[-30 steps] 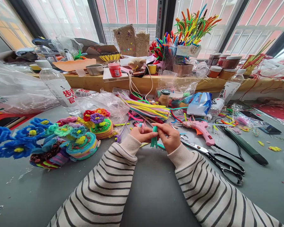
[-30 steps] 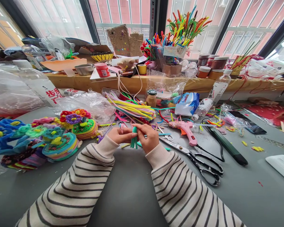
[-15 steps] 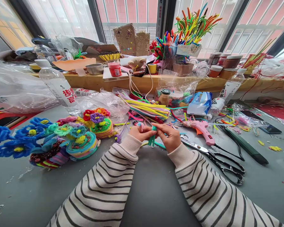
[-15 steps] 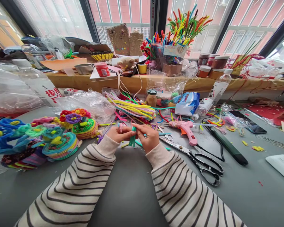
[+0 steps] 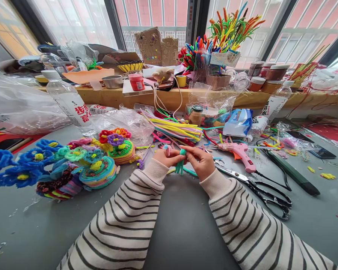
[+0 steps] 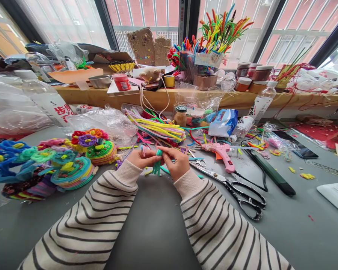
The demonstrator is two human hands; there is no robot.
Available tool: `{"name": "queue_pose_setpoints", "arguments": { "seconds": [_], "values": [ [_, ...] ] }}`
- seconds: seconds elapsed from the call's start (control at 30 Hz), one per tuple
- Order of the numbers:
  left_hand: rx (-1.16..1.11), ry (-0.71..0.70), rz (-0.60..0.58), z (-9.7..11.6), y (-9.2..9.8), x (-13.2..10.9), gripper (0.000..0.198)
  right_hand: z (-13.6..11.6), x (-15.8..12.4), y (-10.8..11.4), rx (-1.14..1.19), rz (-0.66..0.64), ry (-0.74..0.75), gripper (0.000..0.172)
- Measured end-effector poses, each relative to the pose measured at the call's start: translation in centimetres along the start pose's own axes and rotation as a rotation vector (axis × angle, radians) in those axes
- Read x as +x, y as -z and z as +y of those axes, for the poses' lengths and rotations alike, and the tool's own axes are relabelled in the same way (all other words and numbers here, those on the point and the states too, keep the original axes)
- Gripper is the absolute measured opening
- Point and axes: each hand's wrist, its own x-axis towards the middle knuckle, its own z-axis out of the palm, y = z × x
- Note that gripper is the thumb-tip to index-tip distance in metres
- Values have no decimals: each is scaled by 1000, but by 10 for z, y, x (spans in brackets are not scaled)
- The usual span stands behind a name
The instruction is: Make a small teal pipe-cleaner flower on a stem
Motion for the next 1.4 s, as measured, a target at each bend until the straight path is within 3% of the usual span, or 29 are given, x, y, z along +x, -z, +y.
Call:
{"name": "queue_pose_setpoints", "arguments": {
  "seconds": [0.1,0.23,0.33,0.43,0.6,0.83,1.03,1.13,1.4],
  "values": [
    [-61,26,78,2,2,1,24,1,3,4,29,-21,-18,24],
    [-146,-60,316,6,7,2,28,5,6,13,-133,-83,-6,17],
    [-177,-122,440,7,10,3,32,9,3,19,-309,-324,-17,13],
    [-137,-136,471,5,11,5,35,10,-3,24,-494,-491,63,9],
    [-152,-164,470,1,10,8,34,5,-13,30,-691,-479,100,11],
    [-93,-177,415,1,8,7,30,5,-13,30,-733,-454,44,5],
    [-13,-129,259,1,4,4,27,-2,-10,31,-384,-217,-5,6],
    [-50,-134,174,2,1,2,26,-7,-11,32,-183,-190,-49,8],
    [-115,-109,12,4,-4,0,26,-9,-13,28,-239,-122,66,12]
  ]
}}
